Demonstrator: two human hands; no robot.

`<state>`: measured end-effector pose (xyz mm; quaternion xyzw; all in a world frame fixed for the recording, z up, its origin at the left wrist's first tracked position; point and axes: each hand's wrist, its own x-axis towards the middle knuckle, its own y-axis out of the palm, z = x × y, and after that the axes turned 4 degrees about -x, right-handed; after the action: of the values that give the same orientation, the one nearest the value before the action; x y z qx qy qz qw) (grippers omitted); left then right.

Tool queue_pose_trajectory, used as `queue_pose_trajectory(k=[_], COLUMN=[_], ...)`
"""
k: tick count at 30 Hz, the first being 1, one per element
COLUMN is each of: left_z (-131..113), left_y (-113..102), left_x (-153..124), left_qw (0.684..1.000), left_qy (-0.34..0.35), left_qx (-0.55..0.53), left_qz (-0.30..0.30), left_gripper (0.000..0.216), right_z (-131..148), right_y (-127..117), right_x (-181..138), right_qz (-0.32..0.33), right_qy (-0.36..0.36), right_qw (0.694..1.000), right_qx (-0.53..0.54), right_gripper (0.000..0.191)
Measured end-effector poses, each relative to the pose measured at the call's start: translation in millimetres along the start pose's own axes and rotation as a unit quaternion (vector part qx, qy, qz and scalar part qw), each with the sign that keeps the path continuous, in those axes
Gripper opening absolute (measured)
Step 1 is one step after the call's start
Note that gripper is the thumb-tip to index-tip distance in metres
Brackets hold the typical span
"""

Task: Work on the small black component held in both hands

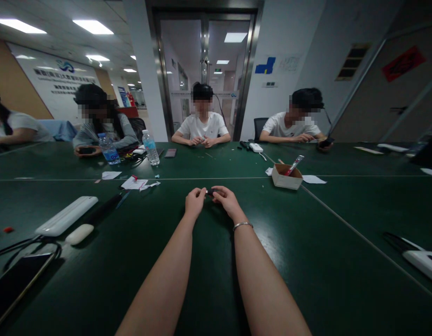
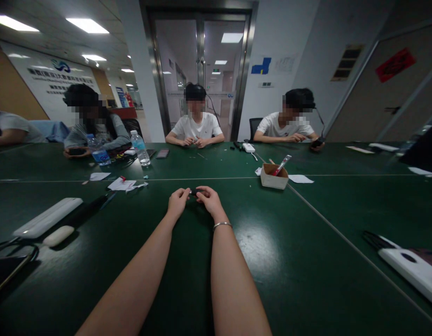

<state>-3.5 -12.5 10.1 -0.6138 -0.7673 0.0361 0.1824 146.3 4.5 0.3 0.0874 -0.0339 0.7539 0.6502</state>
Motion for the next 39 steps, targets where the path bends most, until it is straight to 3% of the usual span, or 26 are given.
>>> queue_pose_trajectory(k=[9,19,23,27,33,39], left_z=[-2,1,6,10,12,8], left_y=[-1,0,3,7,9,7], left_x=[-2,0,2,7,8,6], left_qw=[0.999,1.000,0.999,0.992,0.987,0.990], left_qy=[-0.026,-0.008,0.023,0.080,-0.031,-0.021], left_qx=[0.013,0.022,0.017,-0.089,-0.156,-0.141], left_qz=[0.016,0.013,0.020,0.026,0.020,0.008], left_gripper=[0.041,0.044,0.030,0.012,0.032,0.027], right_z=[1,2,2,1,-1,-2], right_y=[0,2,2,1,1,1], right_x=[-1,-1,1,2,3,3], right_qz=[0.022,0.012,-0.010,-0.022,-0.020,-0.016], right_qy=[-0.007,-0.005,0.014,0.016,0.020,0.020], right_qw=[1.000,1.000,1.000,0.999,0.999,0.999], right_qx=[-0.003,-0.006,0.009,0.024,0.028,0.020], right_gripper=[0.038,0.041,0.041,0.041,0.040,0.040])
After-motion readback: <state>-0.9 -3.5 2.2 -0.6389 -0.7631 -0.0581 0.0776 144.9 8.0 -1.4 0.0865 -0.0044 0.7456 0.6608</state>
